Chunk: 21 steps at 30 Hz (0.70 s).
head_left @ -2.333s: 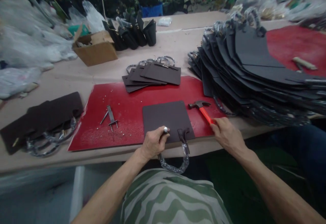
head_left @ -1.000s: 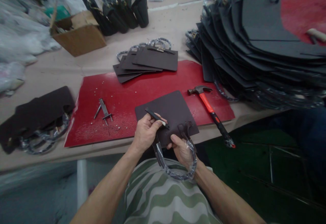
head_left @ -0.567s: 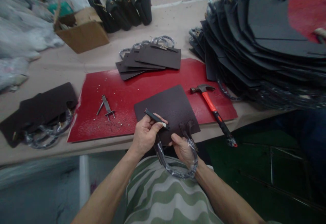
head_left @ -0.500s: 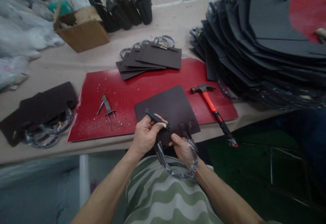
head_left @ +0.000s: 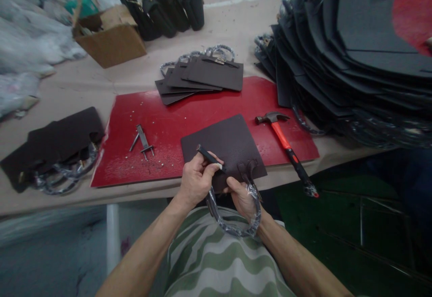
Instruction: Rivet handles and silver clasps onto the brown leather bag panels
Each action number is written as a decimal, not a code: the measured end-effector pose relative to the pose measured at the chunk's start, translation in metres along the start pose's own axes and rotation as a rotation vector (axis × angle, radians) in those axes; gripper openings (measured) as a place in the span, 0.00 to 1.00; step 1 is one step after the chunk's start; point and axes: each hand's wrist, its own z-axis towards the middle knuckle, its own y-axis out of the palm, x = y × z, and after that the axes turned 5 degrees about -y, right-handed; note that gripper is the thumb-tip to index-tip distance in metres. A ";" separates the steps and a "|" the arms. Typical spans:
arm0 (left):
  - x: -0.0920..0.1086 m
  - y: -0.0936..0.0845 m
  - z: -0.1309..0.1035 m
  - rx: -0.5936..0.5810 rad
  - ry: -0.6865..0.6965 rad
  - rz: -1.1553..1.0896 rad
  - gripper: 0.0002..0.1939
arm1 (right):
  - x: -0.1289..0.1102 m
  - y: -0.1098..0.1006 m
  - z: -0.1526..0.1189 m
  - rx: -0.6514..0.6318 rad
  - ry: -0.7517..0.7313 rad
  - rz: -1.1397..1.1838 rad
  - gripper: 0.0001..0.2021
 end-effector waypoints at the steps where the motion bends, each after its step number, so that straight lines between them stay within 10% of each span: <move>1: 0.001 0.001 0.001 0.011 0.013 0.026 0.04 | -0.002 0.001 0.000 0.013 -0.005 -0.007 0.17; 21: -0.013 0.013 0.030 0.018 0.194 0.299 0.04 | -0.021 0.006 0.017 0.013 -0.113 -0.279 0.19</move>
